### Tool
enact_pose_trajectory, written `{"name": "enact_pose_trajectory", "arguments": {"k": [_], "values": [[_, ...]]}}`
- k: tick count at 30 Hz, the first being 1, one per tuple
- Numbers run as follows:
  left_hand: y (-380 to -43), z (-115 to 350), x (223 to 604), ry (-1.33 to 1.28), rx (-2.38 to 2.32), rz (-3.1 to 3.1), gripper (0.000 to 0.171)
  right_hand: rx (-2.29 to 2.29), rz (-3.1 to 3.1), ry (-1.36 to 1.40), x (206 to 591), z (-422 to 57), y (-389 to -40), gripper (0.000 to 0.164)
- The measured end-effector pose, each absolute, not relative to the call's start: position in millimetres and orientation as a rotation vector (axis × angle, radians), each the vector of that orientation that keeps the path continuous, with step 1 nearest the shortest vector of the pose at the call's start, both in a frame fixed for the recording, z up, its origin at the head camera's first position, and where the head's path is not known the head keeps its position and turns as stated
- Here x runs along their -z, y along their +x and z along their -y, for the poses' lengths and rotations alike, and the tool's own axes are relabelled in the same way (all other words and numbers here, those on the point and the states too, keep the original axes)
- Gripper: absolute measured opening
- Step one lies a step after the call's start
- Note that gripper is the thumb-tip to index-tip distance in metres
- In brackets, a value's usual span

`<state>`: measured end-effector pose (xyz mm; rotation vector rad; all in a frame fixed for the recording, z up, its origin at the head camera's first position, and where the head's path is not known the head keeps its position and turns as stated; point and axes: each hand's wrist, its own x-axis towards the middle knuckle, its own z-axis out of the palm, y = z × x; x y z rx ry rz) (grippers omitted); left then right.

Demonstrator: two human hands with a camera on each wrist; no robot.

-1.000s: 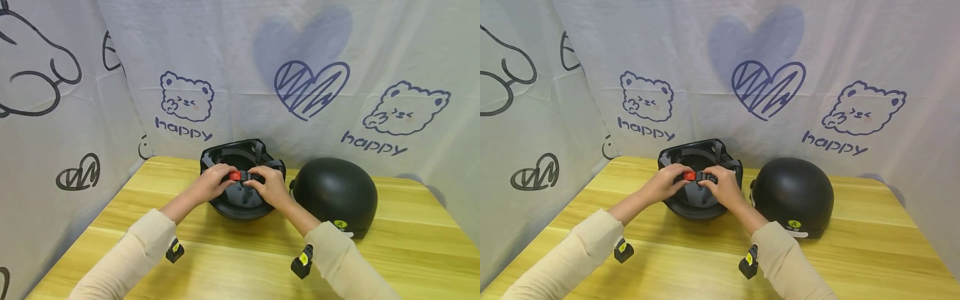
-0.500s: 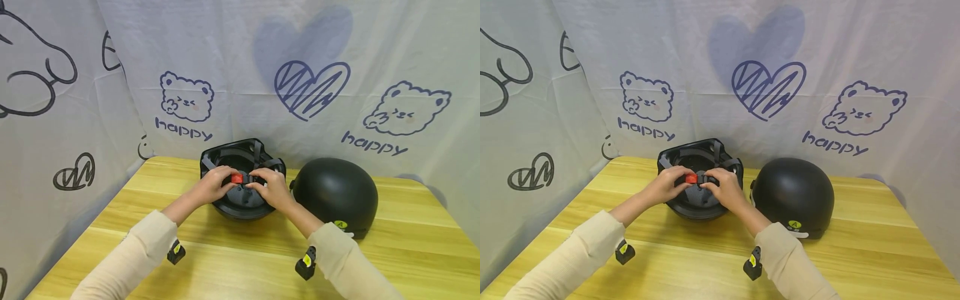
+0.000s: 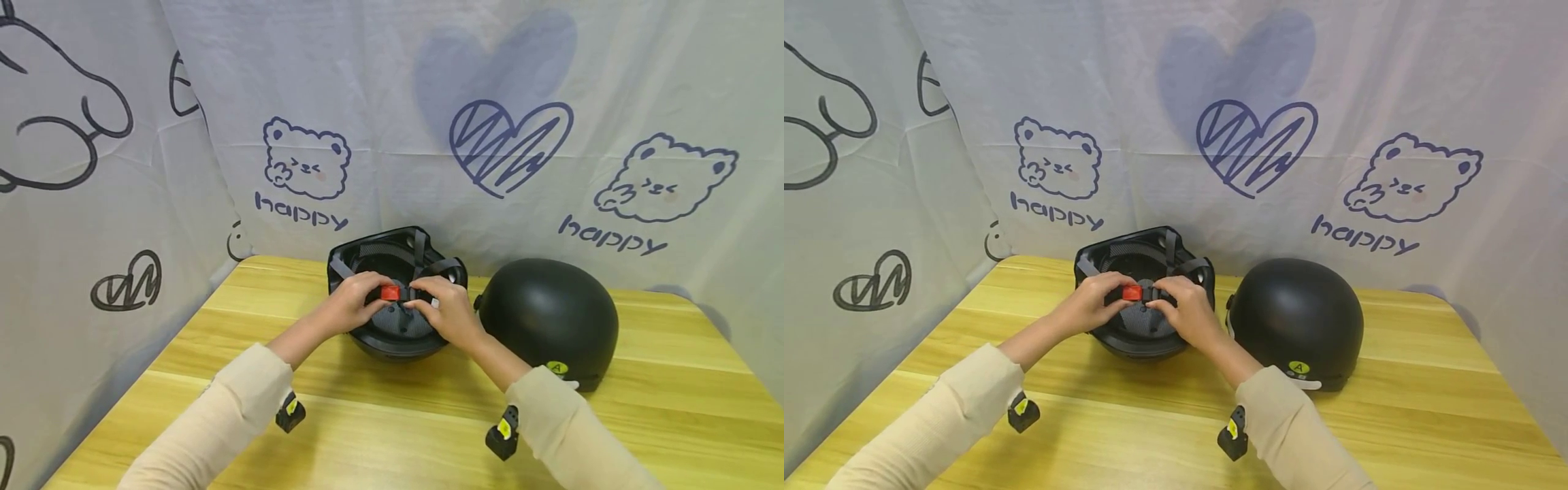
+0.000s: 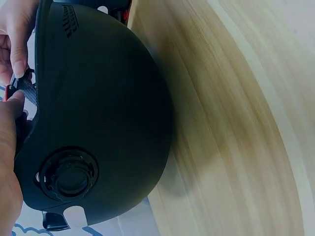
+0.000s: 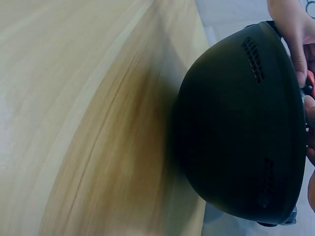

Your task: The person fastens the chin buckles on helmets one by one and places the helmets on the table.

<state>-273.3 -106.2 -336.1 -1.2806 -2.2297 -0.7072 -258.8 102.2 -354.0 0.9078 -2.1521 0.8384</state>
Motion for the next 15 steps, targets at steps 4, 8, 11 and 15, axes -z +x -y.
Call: {"name": "enact_pose_trajectory", "arguments": {"k": [4,8,11,15], "values": [[-272.7,103.0,335.9,-1.277,0.747,2.249,0.025,-0.829,2.075,0.954,355.0,-99.6,-258.6,0.029],[-272.6,100.1,334.1,-1.283,0.748,2.262,0.026,-0.838,2.077,0.946,353.0,-97.9,-259.1,0.028],[-272.2,99.8,332.5,-1.282,0.729,2.276,0.026,-0.847,2.115,0.917,352.3,-99.3,-258.9,0.029],[-271.7,100.3,332.0,-1.281,0.687,2.287,0.027,-0.844,2.124,0.924,352.4,-101.4,-259.0,0.030]]}}
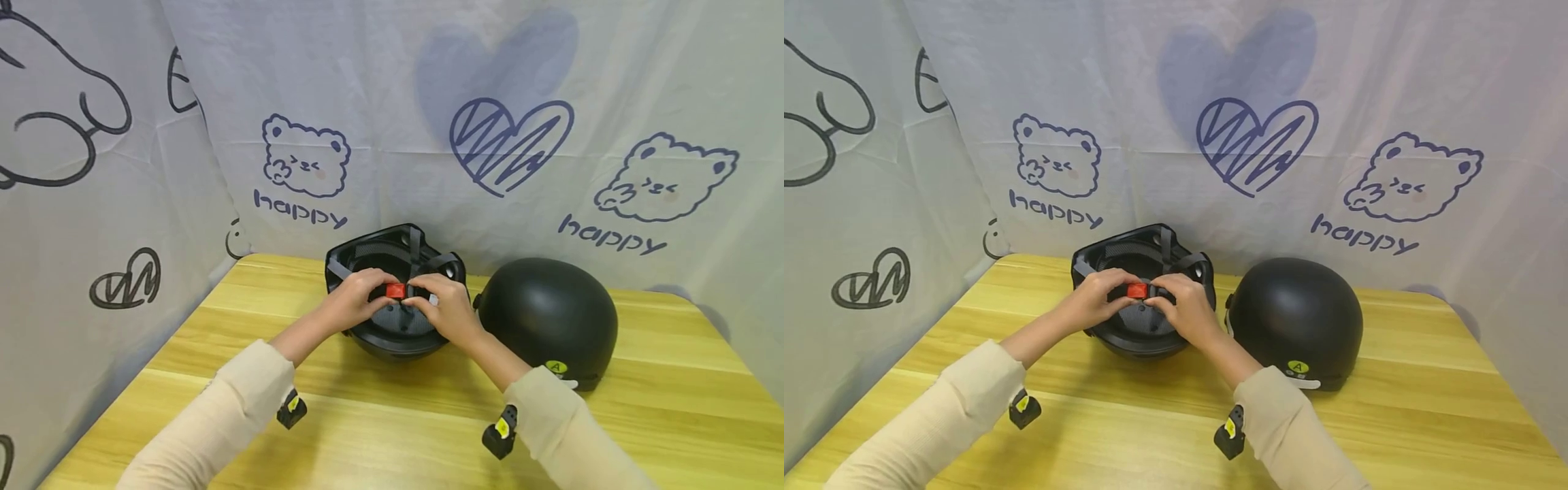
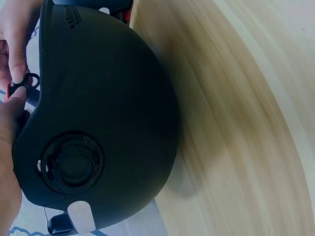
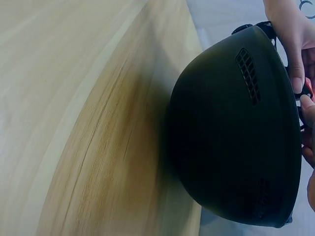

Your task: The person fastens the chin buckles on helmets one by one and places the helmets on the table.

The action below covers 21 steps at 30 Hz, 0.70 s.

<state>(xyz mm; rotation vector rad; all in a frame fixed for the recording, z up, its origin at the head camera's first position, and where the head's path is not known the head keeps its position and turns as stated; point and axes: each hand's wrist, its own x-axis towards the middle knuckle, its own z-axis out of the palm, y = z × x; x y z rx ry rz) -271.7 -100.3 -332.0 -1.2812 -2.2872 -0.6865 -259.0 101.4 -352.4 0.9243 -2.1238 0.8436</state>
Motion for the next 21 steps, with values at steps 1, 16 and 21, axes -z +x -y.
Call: {"name": "enact_pose_trajectory", "arguments": {"k": [1,16,21], "values": [[-271.3,100.5,331.6,-1.279,0.676,2.289,0.028,-0.844,2.125,0.925,352.2,-101.7,-259.1,0.030],[-270.5,106.7,332.7,-1.140,0.554,2.312,0.053,-0.905,2.300,0.839,343.2,-113.8,-254.2,0.038],[-272.9,113.5,335.5,-1.023,0.512,2.234,0.051,-0.890,2.280,0.787,335.9,-121.4,-254.1,0.035]]}}
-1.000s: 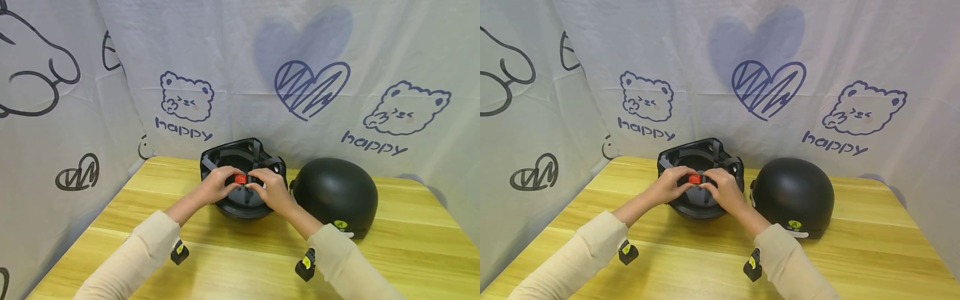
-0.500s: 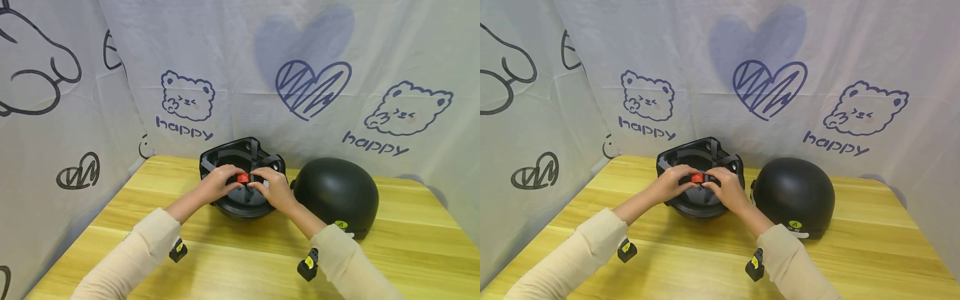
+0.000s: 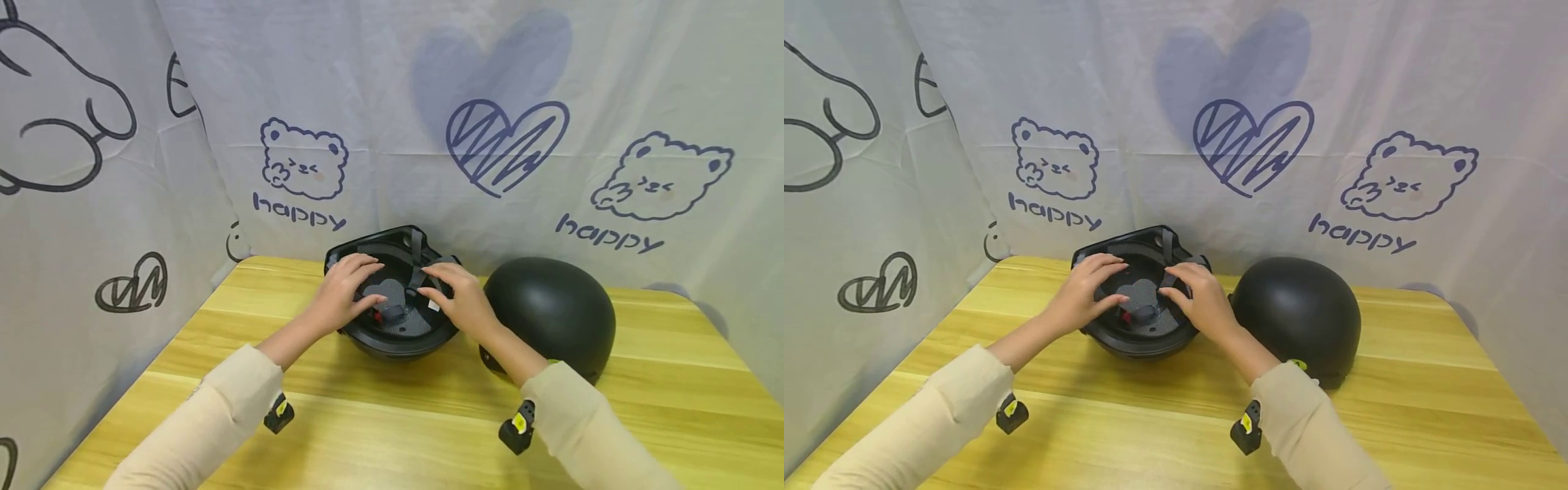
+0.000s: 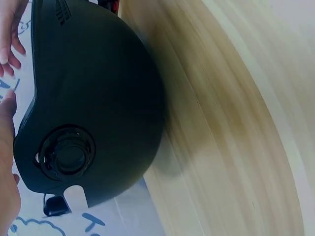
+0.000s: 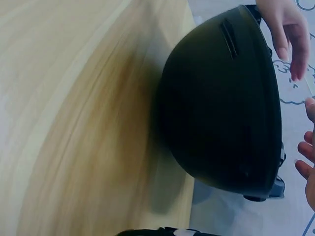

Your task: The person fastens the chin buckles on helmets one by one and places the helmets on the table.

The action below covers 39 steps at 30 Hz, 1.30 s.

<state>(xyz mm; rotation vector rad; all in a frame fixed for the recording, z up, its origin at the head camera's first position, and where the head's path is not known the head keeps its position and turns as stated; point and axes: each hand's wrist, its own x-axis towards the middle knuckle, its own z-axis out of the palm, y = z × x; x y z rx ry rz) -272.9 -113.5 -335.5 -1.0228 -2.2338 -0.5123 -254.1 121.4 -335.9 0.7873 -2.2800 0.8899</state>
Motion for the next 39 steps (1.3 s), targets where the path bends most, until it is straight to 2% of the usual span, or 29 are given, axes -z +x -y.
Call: {"name": "enact_pose_trajectory", "arguments": {"k": [12,23,30,39], "values": [[-285.3,131.7,333.3,-0.746,0.657,2.309,0.049,-0.907,2.250,0.705,328.4,-136.6,-264.2,0.038],[-305.0,135.7,326.0,-0.270,1.046,2.692,0.065,-1.106,2.499,0.456,330.8,-146.2,-284.5,0.053],[-311.3,132.4,327.9,-0.260,1.073,2.860,0.068,-1.302,2.828,0.322,334.9,-144.4,-290.5,0.076],[-312.1,133.0,327.6,-0.300,0.959,2.925,0.067,-1.279,2.872,0.454,334.8,-144.3,-290.4,0.080]]}}
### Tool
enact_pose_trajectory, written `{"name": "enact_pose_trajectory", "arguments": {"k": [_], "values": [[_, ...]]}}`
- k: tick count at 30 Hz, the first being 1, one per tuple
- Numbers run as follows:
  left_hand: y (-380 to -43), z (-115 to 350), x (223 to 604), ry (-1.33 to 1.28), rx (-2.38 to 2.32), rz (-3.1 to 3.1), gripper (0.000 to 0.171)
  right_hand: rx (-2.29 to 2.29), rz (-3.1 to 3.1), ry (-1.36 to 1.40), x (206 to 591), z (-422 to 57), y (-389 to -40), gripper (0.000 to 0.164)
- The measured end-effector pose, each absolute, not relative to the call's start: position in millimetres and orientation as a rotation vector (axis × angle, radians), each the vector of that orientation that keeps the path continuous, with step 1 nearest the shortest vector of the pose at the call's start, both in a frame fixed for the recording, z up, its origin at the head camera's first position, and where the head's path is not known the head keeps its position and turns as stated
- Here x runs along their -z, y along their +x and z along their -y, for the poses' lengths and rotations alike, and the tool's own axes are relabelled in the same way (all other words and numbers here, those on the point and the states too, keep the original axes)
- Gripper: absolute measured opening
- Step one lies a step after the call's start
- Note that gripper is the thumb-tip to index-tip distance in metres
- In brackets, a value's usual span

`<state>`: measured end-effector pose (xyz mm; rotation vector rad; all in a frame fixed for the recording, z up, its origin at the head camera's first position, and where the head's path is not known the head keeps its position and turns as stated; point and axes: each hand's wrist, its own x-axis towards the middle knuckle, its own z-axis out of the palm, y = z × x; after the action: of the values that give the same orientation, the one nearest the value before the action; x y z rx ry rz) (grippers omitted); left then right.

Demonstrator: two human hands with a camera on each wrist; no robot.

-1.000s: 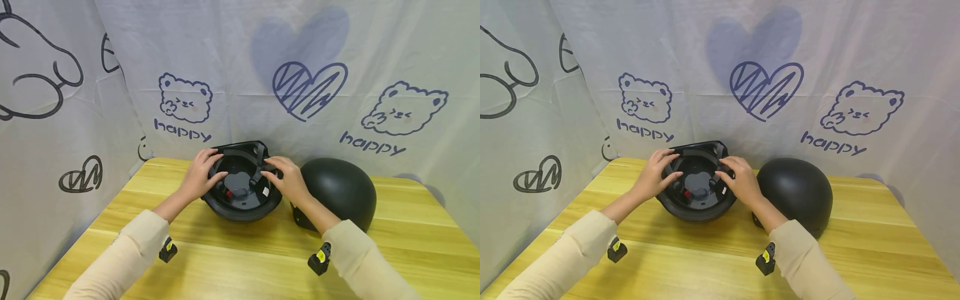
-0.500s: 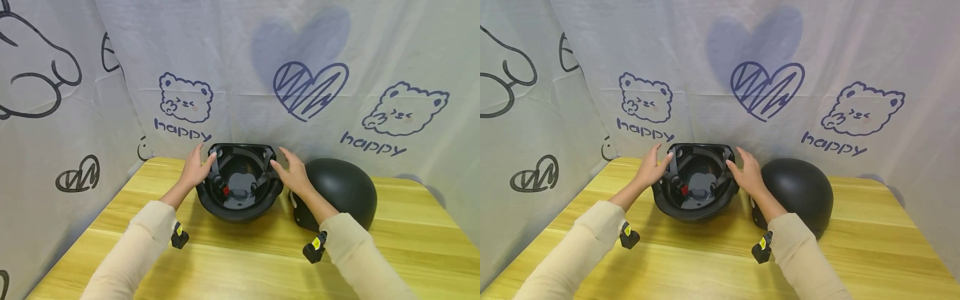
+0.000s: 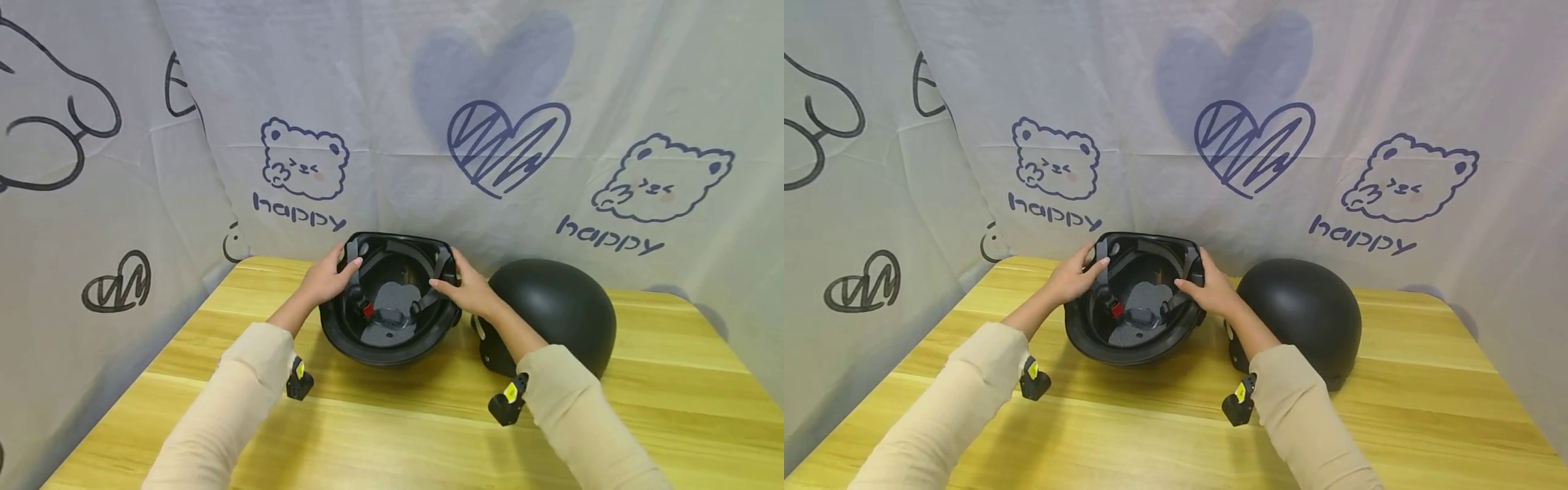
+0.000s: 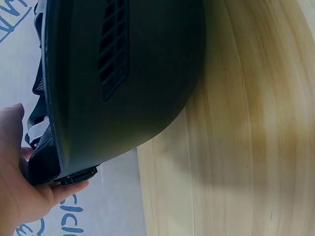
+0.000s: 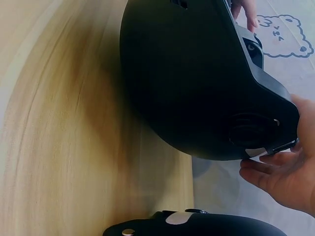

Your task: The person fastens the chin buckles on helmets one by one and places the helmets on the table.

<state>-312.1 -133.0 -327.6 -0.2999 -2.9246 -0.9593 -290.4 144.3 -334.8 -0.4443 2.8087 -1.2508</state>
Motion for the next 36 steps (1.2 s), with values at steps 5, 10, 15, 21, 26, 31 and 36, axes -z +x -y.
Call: {"name": "enact_pose_trajectory", "arguments": {"k": [5,10,15,21,26,31,36], "values": [[-312.8,133.5,329.0,-0.289,0.954,2.919,0.066,1.216,-2.823,-0.466,334.3,-145.4,-287.5,0.082],[-315.4,134.7,332.2,-0.281,0.982,2.900,0.065,1.220,-2.825,-0.500,333.8,-147.5,-285.7,0.081],[-317.4,136.3,333.0,-0.287,0.999,2.917,0.069,1.208,-2.785,-0.509,332.3,-149.6,-286.4,0.083],[-316.6,136.9,332.8,-0.304,0.961,2.946,0.072,1.277,-2.726,-0.510,331.6,-150.7,-286.5,0.084],[-315.5,138.7,335.3,-0.324,0.968,2.923,0.074,1.337,-2.735,-0.560,335.5,-150.1,-286.2,0.083],[-313.2,139.8,338.7,-0.324,0.992,2.883,0.076,1.307,-2.837,-0.625,339.3,-149.1,-285.3,0.084],[-310.9,140.5,343.9,-0.324,1.002,2.782,0.076,1.277,-2.942,-0.641,345.5,-148.2,-284.5,0.084]]}}
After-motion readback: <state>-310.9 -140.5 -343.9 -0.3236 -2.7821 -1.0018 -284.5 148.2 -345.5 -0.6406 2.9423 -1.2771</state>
